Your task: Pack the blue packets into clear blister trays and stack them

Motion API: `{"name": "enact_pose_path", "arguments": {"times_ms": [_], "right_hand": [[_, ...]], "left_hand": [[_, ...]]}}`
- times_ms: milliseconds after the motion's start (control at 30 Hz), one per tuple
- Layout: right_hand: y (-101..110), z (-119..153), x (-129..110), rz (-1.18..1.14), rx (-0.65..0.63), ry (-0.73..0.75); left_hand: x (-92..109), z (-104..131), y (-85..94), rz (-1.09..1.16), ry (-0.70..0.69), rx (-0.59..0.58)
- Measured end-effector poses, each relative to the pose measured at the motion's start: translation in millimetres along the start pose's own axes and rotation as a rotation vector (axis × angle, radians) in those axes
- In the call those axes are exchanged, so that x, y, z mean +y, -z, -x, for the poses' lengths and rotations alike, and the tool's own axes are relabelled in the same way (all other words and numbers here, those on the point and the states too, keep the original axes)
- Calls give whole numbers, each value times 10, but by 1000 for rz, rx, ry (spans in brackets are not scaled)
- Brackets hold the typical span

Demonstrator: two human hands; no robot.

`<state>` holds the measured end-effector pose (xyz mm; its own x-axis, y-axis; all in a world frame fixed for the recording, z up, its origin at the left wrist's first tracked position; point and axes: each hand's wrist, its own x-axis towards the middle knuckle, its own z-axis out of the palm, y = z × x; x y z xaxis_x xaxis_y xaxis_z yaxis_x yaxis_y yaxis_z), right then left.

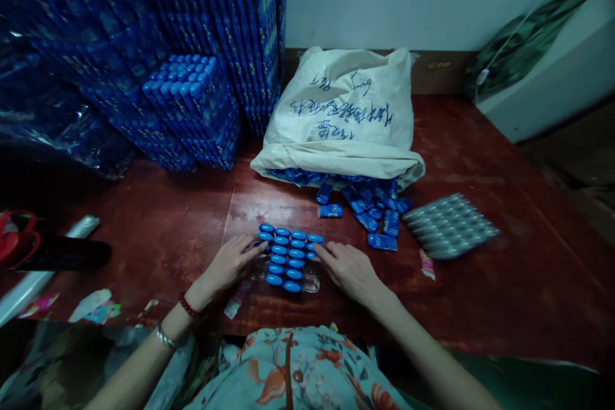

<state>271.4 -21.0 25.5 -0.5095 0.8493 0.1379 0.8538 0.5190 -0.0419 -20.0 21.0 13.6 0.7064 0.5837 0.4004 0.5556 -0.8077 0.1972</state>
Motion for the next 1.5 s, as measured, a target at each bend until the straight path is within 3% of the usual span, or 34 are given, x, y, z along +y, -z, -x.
{"name": "enact_pose_path", "arguments": {"times_ms": [100,167,233,333,467,600,700,800,933,1033,1100,1200,1300,1500], "right_hand": [[-175,-60,316,-126,188,-305],[-318,-208,515,-184,206,-513],[-441,-371,647,-176,132,-628],[-538,-472,684,-132,8,-604],[-564,-158,548,-170,-26,-560],[-582,432,385,-289,49,-633],[-508,781,270,-528,138,-620],[-338,915,129,-730,163,-644],[-179,776,-65,-759,206,-500],[-196,590,-154,-667,279,-325],[-222,496,-184,-549,238,-240],[-211,403,-198,-318,87,-119],[-123,283,-194,-136,-42,-5],[96,-100,-188,19,-321,219]], "left_hand": [[-31,-281,39,45,77,108],[-62,-648,4,77,74,70],[-88,-1081,-121,31,-14,-84],[-116,-1654,-453,-138,-182,-340],[-158,-2054,-908,-220,-306,-568],[-229,-2135,-1071,-171,-330,-596],[-309,-2062,-955,-108,-259,-551],[-401,-1873,-666,34,-142,-398],[-435,-1411,-144,266,81,-70],[-321,-911,197,362,318,166],[-192,-544,334,347,495,320],[25,-54,376,323,664,413],[219,249,263,333,687,376],[459,355,-79,275,529,147]]}}
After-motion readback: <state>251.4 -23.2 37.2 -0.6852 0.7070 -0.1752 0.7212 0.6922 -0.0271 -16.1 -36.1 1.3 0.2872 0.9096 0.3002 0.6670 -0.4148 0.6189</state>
